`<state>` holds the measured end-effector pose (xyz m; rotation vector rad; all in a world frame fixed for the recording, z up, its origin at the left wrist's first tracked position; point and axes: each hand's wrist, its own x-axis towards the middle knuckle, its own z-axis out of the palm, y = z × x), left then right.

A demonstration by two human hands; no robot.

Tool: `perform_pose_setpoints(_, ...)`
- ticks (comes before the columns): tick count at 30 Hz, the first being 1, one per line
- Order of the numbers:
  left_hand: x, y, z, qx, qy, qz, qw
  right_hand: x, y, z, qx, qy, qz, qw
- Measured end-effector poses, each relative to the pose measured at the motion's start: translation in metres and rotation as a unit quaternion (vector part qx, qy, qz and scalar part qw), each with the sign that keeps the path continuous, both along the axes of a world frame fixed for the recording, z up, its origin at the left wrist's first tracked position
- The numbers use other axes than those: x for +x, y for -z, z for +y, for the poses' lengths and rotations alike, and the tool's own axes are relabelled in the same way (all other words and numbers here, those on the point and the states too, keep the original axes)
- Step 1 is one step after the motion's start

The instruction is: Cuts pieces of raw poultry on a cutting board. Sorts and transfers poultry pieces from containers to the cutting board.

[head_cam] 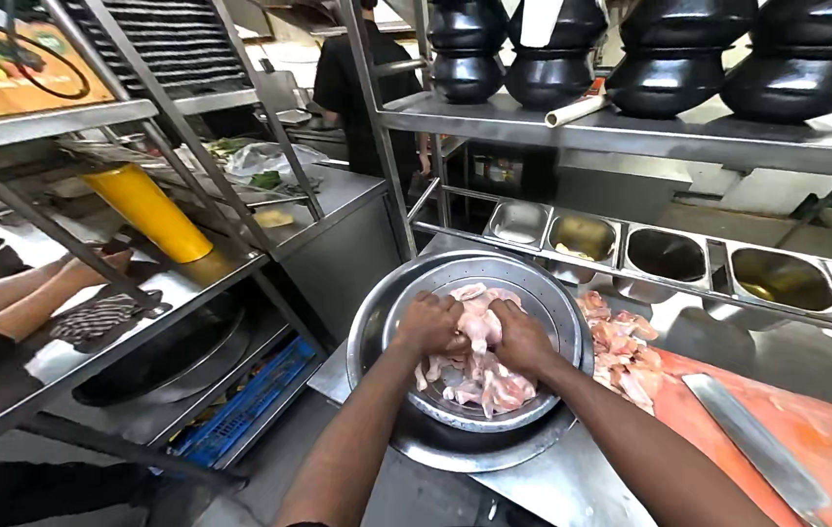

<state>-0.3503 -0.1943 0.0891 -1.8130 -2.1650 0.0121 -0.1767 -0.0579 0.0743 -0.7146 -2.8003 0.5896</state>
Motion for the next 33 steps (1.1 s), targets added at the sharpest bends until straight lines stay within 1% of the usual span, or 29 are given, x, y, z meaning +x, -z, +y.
perform_pose_setpoints(1, -0.004, -0.007, -0.006, -0.002, -0.060, -0.053, 0.997, 0.004, 0.004, 0.003, -0.017, 0.005, 0.009, 1.000)
perform_pose_setpoints(3, -0.023, -0.023, -0.021, 0.005, -0.192, -0.171, 0.966, 0.019, 0.008, 0.015, -0.066, 0.026, 0.037, 0.997)
perform_pose_setpoints(4, -0.035, -0.019, -0.027, 0.028, -0.227, -0.196, 0.953, 0.028, 0.008, 0.020, -0.087, 0.041, 0.047, 0.994)
perform_pose_setpoints(5, -0.043, -0.011, -0.030, 0.050, -0.240, -0.201, 0.948, 0.035, 0.007, 0.025, -0.106, 0.053, 0.051, 0.992)
perform_pose_setpoints(8, -0.035, 0.001, -0.024, 0.097, -0.210, -0.179, 0.956, 0.046, 0.010, 0.026, -0.179, 0.081, 0.087, 0.977)
perform_pose_setpoints(10, -0.025, 0.004, -0.011, 0.115, -0.171, -0.170, 0.964, 0.050, 0.015, 0.027, -0.244, 0.096, 0.127, 0.957)
perform_pose_setpoints(11, -0.022, 0.005, -0.006, 0.111, -0.150, -0.189, 0.964, 0.053, 0.017, 0.028, -0.283, 0.103, 0.153, 0.941)
perform_pose_setpoints(13, -0.023, 0.001, 0.003, 0.073, -0.101, -0.301, 0.946, 0.057, 0.022, 0.031, -0.364, 0.119, 0.225, 0.896)
perform_pose_setpoints(14, -0.026, -0.002, 0.006, 0.046, -0.064, -0.340, 0.937, 0.059, 0.023, 0.032, -0.400, 0.128, 0.262, 0.869)
perform_pose_setpoints(16, -0.025, -0.010, 0.008, -0.018, -0.004, -0.349, 0.937, 0.062, 0.021, 0.032, -0.461, 0.141, 0.333, 0.810)
perform_pose_setpoints(17, -0.023, -0.012, 0.008, -0.042, 0.009, -0.339, 0.940, 0.064, 0.017, 0.031, -0.486, 0.142, 0.360, 0.783)
perform_pose_setpoints(18, -0.021, -0.010, 0.006, -0.047, 0.015, -0.331, 0.942, 0.065, 0.013, 0.030, -0.500, 0.144, 0.377, 0.766)
perform_pose_setpoints(19, -0.021, -0.005, 0.003, -0.032, 0.008, -0.325, 0.945, 0.066, 0.009, 0.031, -0.507, 0.143, 0.374, 0.763)
perform_pose_setpoints(20, -0.023, 0.002, 0.001, -0.005, -0.008, -0.335, 0.942, 0.066, 0.005, 0.032, -0.508, 0.137, 0.348, 0.776)
perform_pose_setpoints(21, -0.026, 0.007, 0.001, 0.032, -0.032, -0.362, 0.931, 0.067, 0.003, 0.035, -0.498, 0.129, 0.297, 0.805)
perform_pose_setpoints(22, -0.029, 0.011, 0.003, 0.081, -0.059, -0.402, 0.910, 0.068, 0.000, 0.038, -0.478, 0.113, 0.225, 0.842)
perform_pose_setpoints(23, -0.027, 0.011, 0.005, 0.139, -0.089, -0.453, 0.876, 0.069, -0.004, 0.040, -0.451, 0.089, 0.152, 0.875)
perform_pose_setpoints(24, -0.024, 0.005, 0.009, 0.197, -0.116, -0.506, 0.831, 0.069, -0.007, 0.041, -0.419, 0.064, 0.102, 0.900)
perform_pose_setpoints(26, -0.023, -0.008, 0.013, 0.301, -0.133, -0.588, 0.739, 0.076, -0.014, 0.042, -0.358, 0.032, 0.077, 0.930)
perform_pose_setpoints(28, -0.023, -0.026, 0.012, 0.388, -0.113, -0.642, 0.652, 0.093, -0.023, 0.043, -0.338, 0.037, 0.114, 0.934)
perform_pose_setpoints(29, -0.025, -0.035, 0.009, 0.414, -0.093, -0.663, 0.617, 0.105, -0.024, 0.043, -0.341, 0.037, 0.143, 0.928)
perform_pose_setpoints(31, -0.028, -0.053, -0.001, 0.423, -0.046, -0.701, 0.573, 0.130, -0.023, 0.045, -0.357, 0.025, 0.203, 0.912)
perform_pose_setpoints(32, -0.026, -0.062, -0.004, 0.423, -0.015, -0.716, 0.555, 0.145, -0.021, 0.046, -0.359, 0.022, 0.231, 0.904)
perform_pose_setpoints(33, -0.023, -0.071, -0.006, 0.420, 0.015, -0.724, 0.547, 0.161, -0.019, 0.047, -0.358, 0.025, 0.256, 0.898)
